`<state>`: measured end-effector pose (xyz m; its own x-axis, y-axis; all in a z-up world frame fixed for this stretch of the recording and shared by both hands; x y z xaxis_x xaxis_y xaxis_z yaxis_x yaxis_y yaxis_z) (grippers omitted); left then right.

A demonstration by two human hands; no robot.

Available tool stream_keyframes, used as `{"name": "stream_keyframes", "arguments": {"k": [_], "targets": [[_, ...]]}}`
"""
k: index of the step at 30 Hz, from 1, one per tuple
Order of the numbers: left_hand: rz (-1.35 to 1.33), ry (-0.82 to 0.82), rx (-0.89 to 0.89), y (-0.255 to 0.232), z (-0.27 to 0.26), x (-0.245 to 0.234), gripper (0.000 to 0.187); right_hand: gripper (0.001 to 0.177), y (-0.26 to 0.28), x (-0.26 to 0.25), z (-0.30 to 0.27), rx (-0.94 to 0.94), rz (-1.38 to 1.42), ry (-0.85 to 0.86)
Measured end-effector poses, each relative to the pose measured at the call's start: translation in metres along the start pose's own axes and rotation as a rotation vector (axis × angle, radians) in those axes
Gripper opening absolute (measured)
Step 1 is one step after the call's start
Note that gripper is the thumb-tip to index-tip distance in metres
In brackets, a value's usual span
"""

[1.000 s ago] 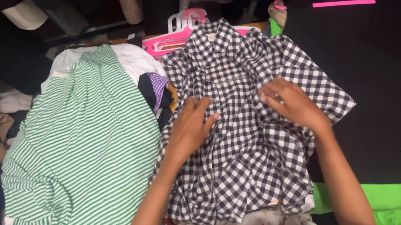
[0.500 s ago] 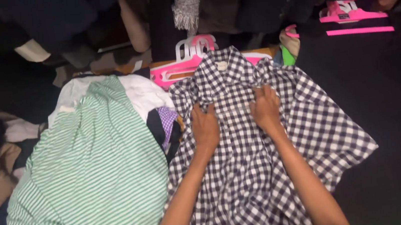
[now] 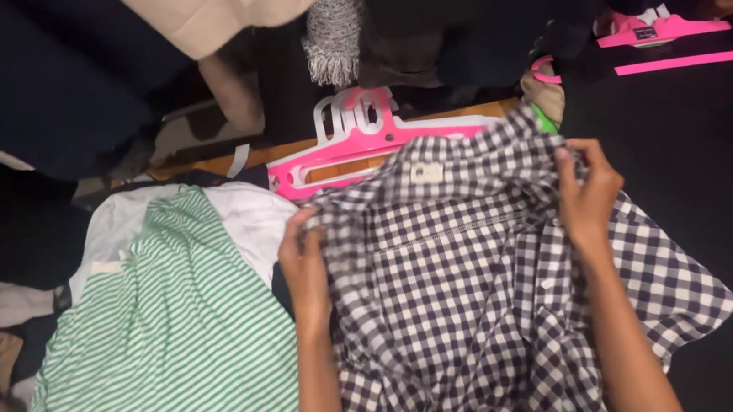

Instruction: Organizing and placing various clothing items onto hangers on a wooden surface

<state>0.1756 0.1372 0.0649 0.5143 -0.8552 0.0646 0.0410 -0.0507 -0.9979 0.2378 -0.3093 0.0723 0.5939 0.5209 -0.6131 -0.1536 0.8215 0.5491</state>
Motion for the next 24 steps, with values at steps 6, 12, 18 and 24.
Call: {"name": "stream_keyframes", "arguments": {"k": [6, 12, 18, 24], "targets": [[0.203, 0.048, 0.193, -0.043, -0.002, -0.014, 0.048, 0.016, -0.022, 0.006, -0.001, 0.091, -0.043, 0.067], [0.626, -0.015, 0.279, -0.058, -0.006, -0.020, 0.050, 0.022, 0.040, -0.028, 0.018, -0.124, 0.206, 0.007], [0.713, 0.028, 0.219, -0.040, 0.001, -0.030, 0.023, 0.018, 0.085, -0.046, 0.028, 0.063, 0.507, 0.019], [0.401, 0.212, 0.382, -0.083, -0.010, -0.012, 0.022, 0.033, 0.010, -0.041, 0.017, 0.102, 0.392, -0.043]]}}
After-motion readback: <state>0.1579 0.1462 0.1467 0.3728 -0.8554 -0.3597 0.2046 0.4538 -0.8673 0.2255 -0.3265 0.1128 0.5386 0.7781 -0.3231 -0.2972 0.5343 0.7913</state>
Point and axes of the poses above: each hand's wrist, its own z-axis towards the middle knuckle, its own x-axis out of the palm, y = z × x, the point moved 8 cm from there along z, towards the middle knuckle, and after that the axes turned 5 degrees about -z, right-handed, at the moved point
